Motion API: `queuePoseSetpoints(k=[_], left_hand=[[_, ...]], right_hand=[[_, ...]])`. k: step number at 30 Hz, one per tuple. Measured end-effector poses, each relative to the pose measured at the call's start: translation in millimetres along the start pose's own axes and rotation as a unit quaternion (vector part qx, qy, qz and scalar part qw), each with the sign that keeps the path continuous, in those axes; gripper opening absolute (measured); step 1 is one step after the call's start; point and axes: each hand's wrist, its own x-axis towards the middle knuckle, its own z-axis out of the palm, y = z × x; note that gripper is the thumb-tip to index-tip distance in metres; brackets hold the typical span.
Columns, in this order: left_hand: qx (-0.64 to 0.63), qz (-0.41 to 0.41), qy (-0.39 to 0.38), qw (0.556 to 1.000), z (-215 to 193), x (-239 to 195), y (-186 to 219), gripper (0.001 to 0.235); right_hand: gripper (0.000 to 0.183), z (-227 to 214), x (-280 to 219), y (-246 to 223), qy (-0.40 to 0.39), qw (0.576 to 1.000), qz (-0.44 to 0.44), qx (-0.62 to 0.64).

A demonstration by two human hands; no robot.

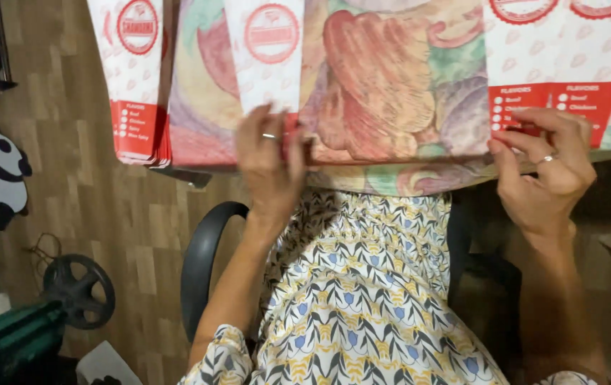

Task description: Applying glue to the edges of paper food wrappers from a stack to prepare them for assembly.

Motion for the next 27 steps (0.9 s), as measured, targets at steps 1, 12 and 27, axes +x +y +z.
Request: queuePoseSetpoints(k=[1,12,27], left_hand=[[0.001,-0.003,0.001,1.000,-4.3,-0.3,-9.1,0.026],[-0.139,-0.313,-0.068,0.937,-19.1,25.4,-19.0,0.088],[-0.473,-0.295,-0.048,0.829,50.9,7.8,2.6,0.025]], right_hand=[[0.009,7.8,3.7,-4.2,-0.002,1.000,-0.002,0.002],[0.003,104.0,45.7,-63.5,-0.027,0.985,-0.012,0.168],[0.022,134.7,68.8,-55.9,-0.054,0.853,0.425,0.297]])
